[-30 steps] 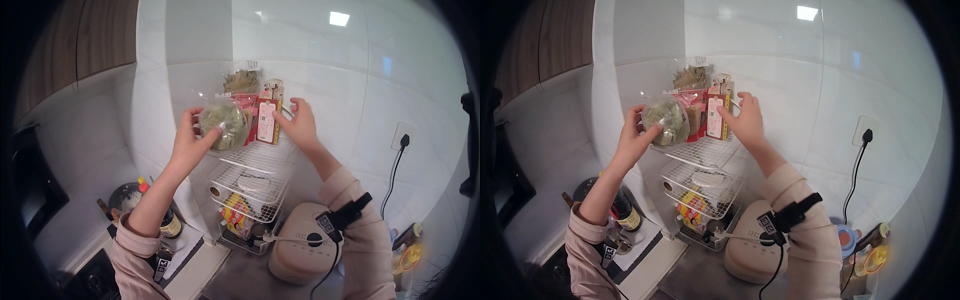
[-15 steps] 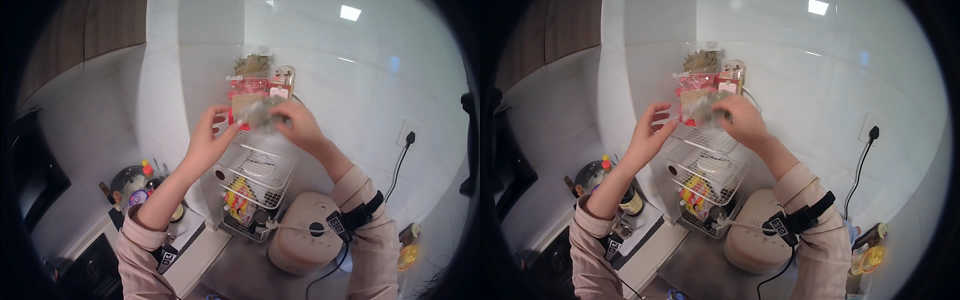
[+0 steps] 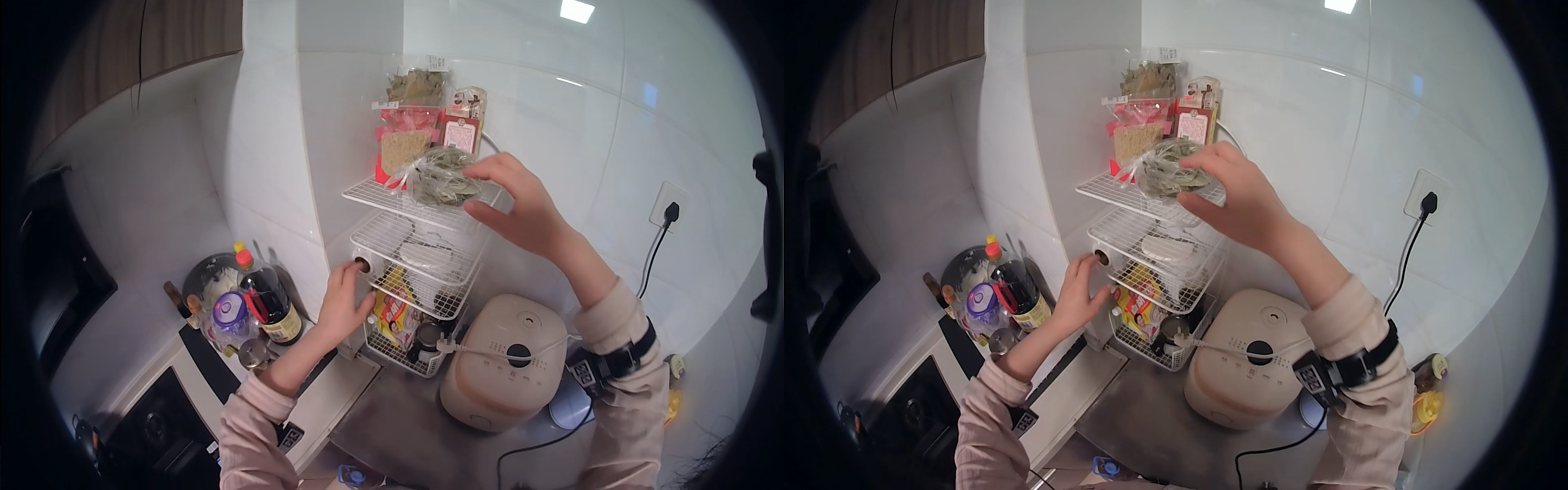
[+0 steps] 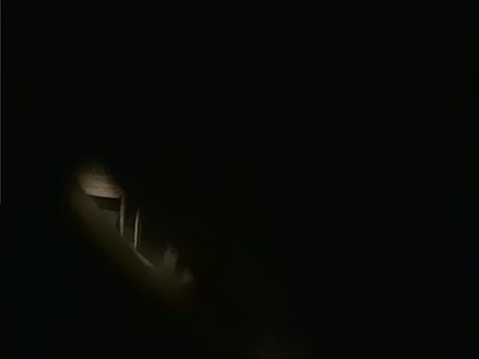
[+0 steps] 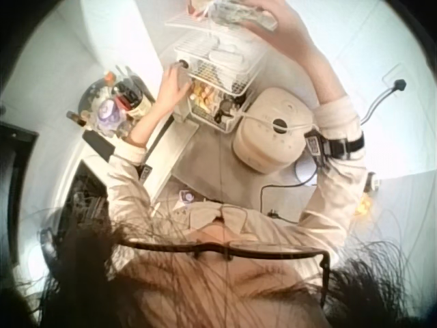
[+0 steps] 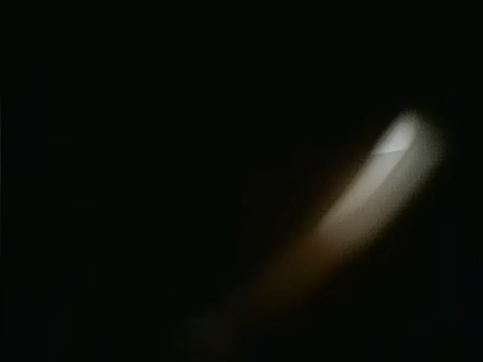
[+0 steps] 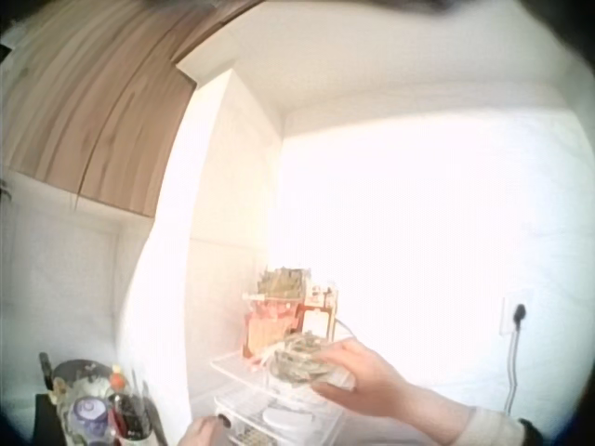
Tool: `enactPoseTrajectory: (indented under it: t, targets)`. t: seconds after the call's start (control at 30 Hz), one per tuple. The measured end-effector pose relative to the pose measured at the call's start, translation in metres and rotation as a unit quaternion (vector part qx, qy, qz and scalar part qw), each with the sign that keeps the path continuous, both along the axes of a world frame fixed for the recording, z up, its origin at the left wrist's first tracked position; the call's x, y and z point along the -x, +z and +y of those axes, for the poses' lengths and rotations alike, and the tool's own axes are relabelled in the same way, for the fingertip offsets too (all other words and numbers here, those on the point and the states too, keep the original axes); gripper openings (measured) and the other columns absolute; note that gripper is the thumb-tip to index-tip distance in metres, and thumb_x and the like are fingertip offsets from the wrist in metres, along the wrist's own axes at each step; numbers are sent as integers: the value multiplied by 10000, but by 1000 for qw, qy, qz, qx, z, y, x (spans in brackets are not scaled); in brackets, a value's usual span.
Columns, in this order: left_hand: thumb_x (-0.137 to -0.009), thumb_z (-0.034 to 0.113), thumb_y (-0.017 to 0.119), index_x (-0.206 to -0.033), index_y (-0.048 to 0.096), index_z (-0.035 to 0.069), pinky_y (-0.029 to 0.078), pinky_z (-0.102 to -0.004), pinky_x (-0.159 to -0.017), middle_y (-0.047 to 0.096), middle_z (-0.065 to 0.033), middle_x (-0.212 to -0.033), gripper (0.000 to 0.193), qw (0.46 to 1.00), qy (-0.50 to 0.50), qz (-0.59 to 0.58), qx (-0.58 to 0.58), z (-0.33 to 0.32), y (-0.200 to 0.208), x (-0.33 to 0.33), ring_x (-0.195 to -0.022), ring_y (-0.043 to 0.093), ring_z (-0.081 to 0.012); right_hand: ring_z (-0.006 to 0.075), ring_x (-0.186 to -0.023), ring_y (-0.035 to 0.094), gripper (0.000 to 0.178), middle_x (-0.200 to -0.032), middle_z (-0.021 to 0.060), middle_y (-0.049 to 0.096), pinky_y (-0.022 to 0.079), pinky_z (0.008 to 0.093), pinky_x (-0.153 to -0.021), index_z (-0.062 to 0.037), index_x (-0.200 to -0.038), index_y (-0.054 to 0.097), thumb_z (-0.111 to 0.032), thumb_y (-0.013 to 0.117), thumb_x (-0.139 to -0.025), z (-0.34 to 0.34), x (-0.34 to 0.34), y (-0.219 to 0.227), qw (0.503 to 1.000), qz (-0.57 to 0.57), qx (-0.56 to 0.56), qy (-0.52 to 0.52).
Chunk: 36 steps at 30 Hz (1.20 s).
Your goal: The person cleans the kitchen by wiping the sink, countertop, and stovetop with a cloth. They also rearrange items on a wall rack and move containers on the counter.
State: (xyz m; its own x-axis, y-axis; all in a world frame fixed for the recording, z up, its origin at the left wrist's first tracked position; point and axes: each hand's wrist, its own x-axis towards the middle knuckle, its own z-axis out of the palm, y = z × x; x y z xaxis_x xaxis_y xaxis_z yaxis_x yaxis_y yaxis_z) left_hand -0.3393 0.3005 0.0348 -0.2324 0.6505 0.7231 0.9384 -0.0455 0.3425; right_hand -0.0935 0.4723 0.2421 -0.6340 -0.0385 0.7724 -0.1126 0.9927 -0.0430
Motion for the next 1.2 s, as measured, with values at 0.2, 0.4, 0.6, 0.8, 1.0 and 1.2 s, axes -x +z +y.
enactPoseTrajectory:
  t: [0.2,0.4,0.6,0.8,1.0,1.2]
  targets:
    - [-780,209,726,-1338,372,-66,419,-447,-975,476,-235,-1243,716,993,116,28,22,46,-3,-2,-1120,483,-400,243,-855,637,203,-912,86,655,509,350,-758,-37,-991,676,-88,742,-806,-59,-59,-21,987,-157,35,17]
    - [-757,255,732,-1296,449,-58,432,-438,-925,498,-210,-1230,684,979,170,65,95,52,5,-5,-1074,494,-366,321,-968,625,312,-1025,141,633,499,443,-822,-26,-1046,672,-295,652,-890,-56,-48,-101,905,-406,120,-36]
    - [-773,254,712,-1285,499,-34,463,-430,-938,525,-211,-1268,624,960,191,93,184,66,13,5,-1125,517,-368,373,-1082,577,401,-1187,166,590,491,450,-905,-39,-1184,610,-284,652,-870,-5,-3,-163,934,-325,114,-96]
    - [-809,242,688,-1296,495,-11,491,-452,-927,575,-236,-1222,581,964,169,50,200,83,5,16,-1114,566,-389,378,-1198,529,447,-1312,188,548,447,468,-994,-46,-1267,560,-276,614,-889,72,71,-238,983,-134,-7,-123]
    - [-827,218,671,-1254,524,-14,500,-464,-891,608,-237,-1150,507,980,136,6,144,74,1,18,-1031,602,-406,364,-1203,534,446,-1289,177,573,419,505,-1009,-40,-1250,584,-326,586,-909,109,112,-249,963,-150,-52,-216]
    - [-821,206,667,-1163,561,0,539,-478,-731,669,-234,-890,414,982,107,-48,150,78,12,22,-829,655,-413,270,-1150,565,300,-1125,103,670,424,447,-985,-89,-1079,687,-304,595,-890,98,90,-210,928,-238,-167,-234]
